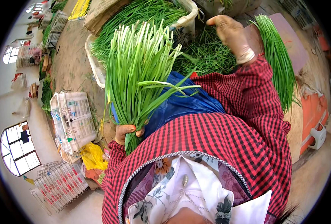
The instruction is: The person sorts and bundles green stalks by hand, gathering them into bunches, securing them with red ties, and placing the finished bundles onto the floor.
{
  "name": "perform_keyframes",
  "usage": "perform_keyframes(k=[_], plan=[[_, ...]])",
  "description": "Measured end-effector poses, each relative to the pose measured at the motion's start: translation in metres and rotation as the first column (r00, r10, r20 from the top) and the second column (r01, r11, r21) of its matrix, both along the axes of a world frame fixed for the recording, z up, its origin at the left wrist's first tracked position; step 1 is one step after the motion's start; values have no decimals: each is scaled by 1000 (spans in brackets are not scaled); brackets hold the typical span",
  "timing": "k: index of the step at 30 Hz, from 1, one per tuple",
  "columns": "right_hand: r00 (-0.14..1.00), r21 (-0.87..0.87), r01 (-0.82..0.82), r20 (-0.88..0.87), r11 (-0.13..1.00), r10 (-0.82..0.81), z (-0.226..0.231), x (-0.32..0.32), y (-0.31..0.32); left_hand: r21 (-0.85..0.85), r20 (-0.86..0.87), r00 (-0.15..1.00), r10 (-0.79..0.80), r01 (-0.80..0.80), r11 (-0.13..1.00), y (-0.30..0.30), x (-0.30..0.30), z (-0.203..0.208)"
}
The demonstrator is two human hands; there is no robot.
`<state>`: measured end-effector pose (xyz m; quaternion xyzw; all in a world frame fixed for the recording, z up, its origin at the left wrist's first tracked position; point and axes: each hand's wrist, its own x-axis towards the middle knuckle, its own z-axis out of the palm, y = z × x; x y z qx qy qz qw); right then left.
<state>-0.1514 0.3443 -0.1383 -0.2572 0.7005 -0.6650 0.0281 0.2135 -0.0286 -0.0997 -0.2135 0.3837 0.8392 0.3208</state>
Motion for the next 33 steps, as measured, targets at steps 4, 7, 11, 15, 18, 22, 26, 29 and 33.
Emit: perform_keyframes(k=[4,7,11,15,18,22,26,29,33], plan=[[871,-13,-213,451,977,196,27,19,-13,-88,32,998,49,-46,995,21,-12,21],[798,102,-449,493,888,348,47,50,-52,-113,114,987,109,-96,989,34,-17,30],[723,74,-571,516,818,459,46,47,-62,-130,98,992,80,-67,989,35,-20,31],[677,-9,-634,478,773,560,49,44,-50,-114,138,987,77,-62,992,29,-12,26],[683,81,-658,484,749,547,63,35,-30,-99,216,973,87,-67,993,24,-6,22],[845,34,-373,424,927,325,57,14,6,-68,260,964,49,-33,997,21,-10,22],[950,395,-24,295,918,-102,32,-12,40,-183,16,1000,21,-18,983,28,-19,21],[823,419,397,-557,817,-114,26,7,13,-297,12,991,132,-123,947,42,-19,30],[812,188,18,-575,982,96,67,42,-47,-350,-26,988,155,-154,924,50,-22,28]])
